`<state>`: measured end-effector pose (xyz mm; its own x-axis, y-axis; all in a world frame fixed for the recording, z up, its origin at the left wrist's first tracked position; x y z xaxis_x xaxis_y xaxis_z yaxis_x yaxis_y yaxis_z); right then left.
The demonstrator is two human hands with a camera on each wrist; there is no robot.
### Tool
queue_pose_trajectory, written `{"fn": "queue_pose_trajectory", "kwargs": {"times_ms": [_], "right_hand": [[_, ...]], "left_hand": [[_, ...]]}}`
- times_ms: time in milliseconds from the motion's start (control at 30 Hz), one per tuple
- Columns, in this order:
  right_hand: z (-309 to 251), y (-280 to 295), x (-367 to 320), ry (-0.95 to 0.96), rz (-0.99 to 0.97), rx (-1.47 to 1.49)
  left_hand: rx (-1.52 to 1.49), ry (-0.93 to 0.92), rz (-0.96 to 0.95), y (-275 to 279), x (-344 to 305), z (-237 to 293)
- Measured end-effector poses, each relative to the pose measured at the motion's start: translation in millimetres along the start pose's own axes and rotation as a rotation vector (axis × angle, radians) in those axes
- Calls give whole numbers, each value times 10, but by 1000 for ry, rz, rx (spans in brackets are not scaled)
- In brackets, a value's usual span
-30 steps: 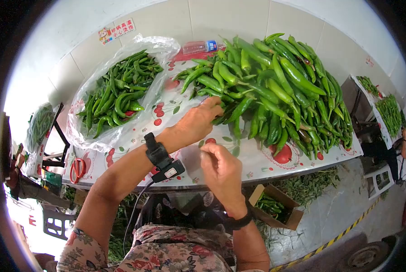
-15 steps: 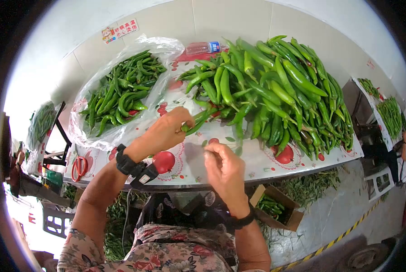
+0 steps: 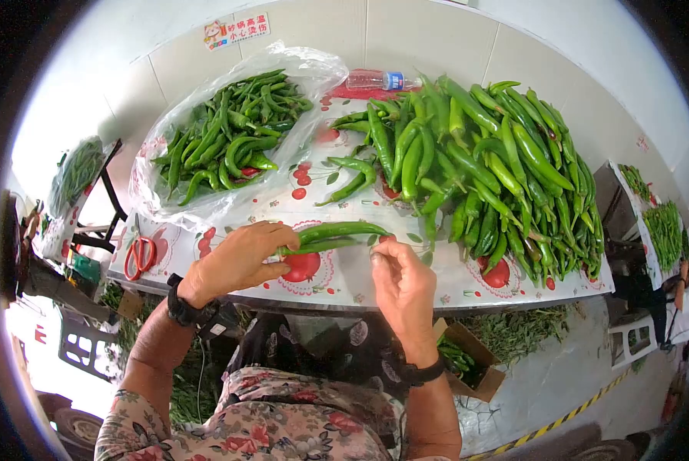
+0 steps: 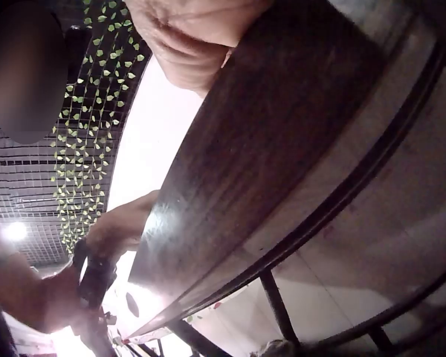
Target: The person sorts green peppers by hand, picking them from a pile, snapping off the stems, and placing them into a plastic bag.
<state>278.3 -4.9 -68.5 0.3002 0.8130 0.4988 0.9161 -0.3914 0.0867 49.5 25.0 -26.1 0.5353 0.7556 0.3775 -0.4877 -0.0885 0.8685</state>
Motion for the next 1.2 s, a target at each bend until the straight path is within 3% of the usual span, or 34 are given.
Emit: {"fn": "queue_pose_trajectory", "kwargs": {"times_ms": [33,133,233,267,367,400,567,667,733,833,900,1033,1200], "right_hand": [[2,1,6,-13,-11,-6],[52,12,27,-127,-36,39],[86,8,37,-202,-79,87],[72,17,48,-214,-95,99],[-29,57,98,-265,-246,26],[-125,86,135,-261,-268,39],[-484,187,668,-45,-222,-99],[-621,-53,1023,139,-264,-259],[-512,-271,1215,176,-293,-266],[-156,-588,1445,305,-305,-546],[105,-819,1463,230,-415,-854],[224,-962,1399,253,-477,-1076],[239,-864,1467,240,-354,-853]], "left_hand": [[16,7,17,-13,-32,15],[74,2,323,-29,-40,139],[80,14,415,-197,30,152],[61,95,282,-263,46,130],[60,175,231,-306,63,87],[23,176,293,-310,39,50],[-128,245,468,-263,-102,-83],[-86,165,498,-304,-132,-83],[-107,169,513,-318,-144,-100],[-179,221,521,-277,-153,-97],[-247,275,534,-265,-156,-129],[-307,263,623,-276,-166,-188],[-335,340,560,-221,-157,-156]]}}
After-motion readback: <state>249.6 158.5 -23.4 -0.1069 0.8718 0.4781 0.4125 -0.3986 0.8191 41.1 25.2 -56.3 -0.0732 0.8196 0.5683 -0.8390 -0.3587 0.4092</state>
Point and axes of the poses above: each hand's wrist, its own x-axis towards the middle knuckle, its own y-axis out of the back of the hand, z = x × y, the point moved 4 cm from there along x, towards the middle knuckle, and after that the axes turned 13 degrees about z, right-handed, at the moved point
